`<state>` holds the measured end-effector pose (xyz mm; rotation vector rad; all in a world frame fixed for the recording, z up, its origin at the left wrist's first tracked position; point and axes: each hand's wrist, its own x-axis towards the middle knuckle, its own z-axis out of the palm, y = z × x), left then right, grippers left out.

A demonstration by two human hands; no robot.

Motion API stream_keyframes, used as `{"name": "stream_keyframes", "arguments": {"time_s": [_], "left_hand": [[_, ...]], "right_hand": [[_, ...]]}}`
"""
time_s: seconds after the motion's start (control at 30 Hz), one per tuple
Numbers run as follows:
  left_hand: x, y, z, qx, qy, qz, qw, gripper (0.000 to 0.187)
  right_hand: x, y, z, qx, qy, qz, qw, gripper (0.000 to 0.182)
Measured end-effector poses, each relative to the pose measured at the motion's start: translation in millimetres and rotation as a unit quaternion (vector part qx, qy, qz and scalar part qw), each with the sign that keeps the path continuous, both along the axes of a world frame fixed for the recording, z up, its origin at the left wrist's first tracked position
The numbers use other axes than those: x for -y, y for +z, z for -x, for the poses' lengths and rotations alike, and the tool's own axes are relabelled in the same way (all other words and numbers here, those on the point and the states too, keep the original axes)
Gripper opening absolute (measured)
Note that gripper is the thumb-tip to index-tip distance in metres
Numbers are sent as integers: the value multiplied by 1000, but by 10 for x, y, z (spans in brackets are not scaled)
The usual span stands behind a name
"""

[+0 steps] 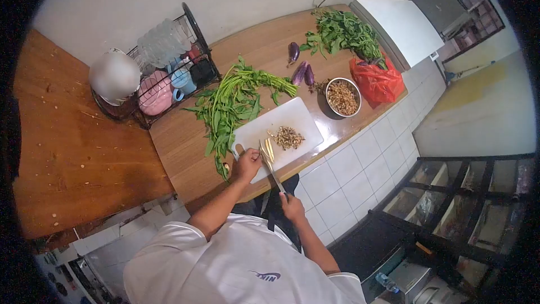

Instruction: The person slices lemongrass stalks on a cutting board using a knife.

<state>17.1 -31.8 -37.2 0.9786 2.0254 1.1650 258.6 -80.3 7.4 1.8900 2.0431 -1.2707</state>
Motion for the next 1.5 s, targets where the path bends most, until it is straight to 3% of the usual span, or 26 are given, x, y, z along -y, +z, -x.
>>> {"name": "stream_keyframes", "arguments": {"time_s": [0.17,0.3,0.47,0.57,0.77,0.9,1.0,1.1,1.17,1.33,1.5], "left_hand": [[-5,-158,-28,28,13,12,999,20],[1,-128,-26,26,7,21,999,21],[-7,24,-20,-13,-16,7,1000,18],[-2,-127,-31,-20,-8,-5,1000,19],[5,-161,-44,-23,2,-10,1000,19],[-20,-215,-24,-6,-2,38,999,18],[-29,90,-3,3,-32,67,997,17],[-24,99,-15,-19,-13,48,999,18],[-49,-104,-18,-8,-3,52,999,19],[-7,-1,-25,17,0,36,999,12],[-38,-20,-32,63,4,28,998,12]], "right_hand": [[-89,5,-21,-97,-59,37,993,64],[-104,85,37,-112,-63,44,991,63],[-77,81,88,-91,-62,86,990,67],[-60,104,63,-101,-61,102,988,68],[-25,-7,36,-93,-39,63,993,67],[-204,123,253,-50,-26,112,992,70],[-330,-60,559,-26,-8,40,999,74],[-201,65,485,-49,-24,40,998,71],[-85,204,219,-21,-13,52,998,70],[-233,154,193,41,11,52,998,72],[-435,137,456,-20,-9,27,999,71]]}}
